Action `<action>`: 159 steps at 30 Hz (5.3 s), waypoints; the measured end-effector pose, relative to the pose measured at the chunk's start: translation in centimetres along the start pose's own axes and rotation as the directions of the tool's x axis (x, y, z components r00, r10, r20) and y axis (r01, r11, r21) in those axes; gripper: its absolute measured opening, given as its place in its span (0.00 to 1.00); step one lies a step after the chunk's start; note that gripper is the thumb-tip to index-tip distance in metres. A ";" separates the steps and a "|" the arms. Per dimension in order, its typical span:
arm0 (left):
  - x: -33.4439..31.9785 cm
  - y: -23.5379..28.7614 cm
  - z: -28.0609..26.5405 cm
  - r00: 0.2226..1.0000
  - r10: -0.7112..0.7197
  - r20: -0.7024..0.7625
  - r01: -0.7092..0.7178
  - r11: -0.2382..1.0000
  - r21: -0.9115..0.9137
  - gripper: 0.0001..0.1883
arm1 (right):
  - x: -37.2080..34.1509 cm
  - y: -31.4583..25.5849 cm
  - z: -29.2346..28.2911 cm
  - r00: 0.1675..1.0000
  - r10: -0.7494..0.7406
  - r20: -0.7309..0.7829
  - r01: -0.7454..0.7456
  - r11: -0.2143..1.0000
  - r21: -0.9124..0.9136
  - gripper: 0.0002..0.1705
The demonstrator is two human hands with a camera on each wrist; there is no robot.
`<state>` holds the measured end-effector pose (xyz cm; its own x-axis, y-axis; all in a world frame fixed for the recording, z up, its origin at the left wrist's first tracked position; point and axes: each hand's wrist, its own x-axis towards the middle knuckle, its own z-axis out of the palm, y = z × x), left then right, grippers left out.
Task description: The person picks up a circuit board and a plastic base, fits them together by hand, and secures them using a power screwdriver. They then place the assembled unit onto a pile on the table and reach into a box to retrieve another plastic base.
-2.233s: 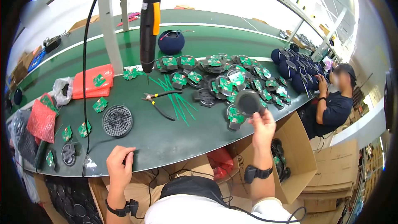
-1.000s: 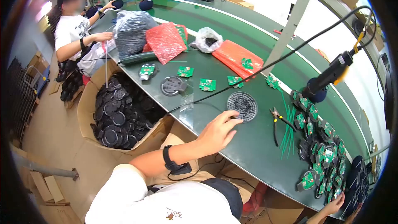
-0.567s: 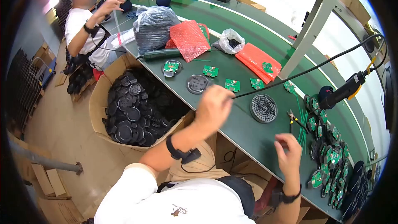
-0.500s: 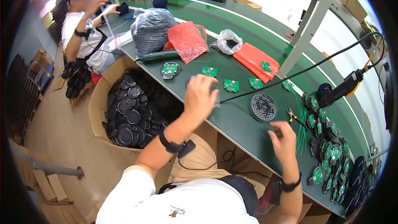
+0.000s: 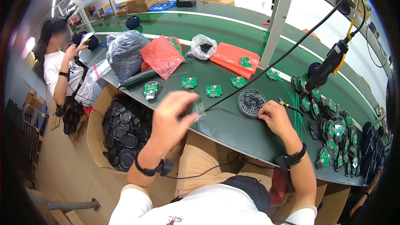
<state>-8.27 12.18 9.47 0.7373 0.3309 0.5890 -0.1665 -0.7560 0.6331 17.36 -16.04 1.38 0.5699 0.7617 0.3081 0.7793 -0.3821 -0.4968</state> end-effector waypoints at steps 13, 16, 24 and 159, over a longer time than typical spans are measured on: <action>-5.2 0.7 13.7 0.764 0.369 0.529 -0.343 0.927 -0.150 0.16 | -1.3 1.4 0.5 0.991 0.061 -0.121 -0.011 0.927 0.375 0.07; -5.9 -0.1 13.1 0.932 0.119 0.343 -0.012 0.954 -0.298 0.15 | -1.3 1.3 0.4 0.981 0.077 -0.179 -0.003 0.924 0.383 0.05; -6.9 -2.7 12.4 0.740 -0.498 0.451 0.640 0.316 -0.700 0.17 | -1.3 0.5 0.8 0.990 0.102 -0.094 -0.062 0.931 0.361 0.06; -1.6 0.2 16.0 0.887 0.147 0.438 -0.119 0.989 -0.093 0.24 | -11.4 -7.1 1.3 0.758 0.652 -0.011 -0.318 0.384 0.867 0.20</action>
<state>0.97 2.50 0.61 0.9160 -0.0654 0.3957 -0.3127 -0.7342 0.6026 4.99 -21.34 0.38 0.9430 0.3226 -0.0814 -0.1080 0.0652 -0.9920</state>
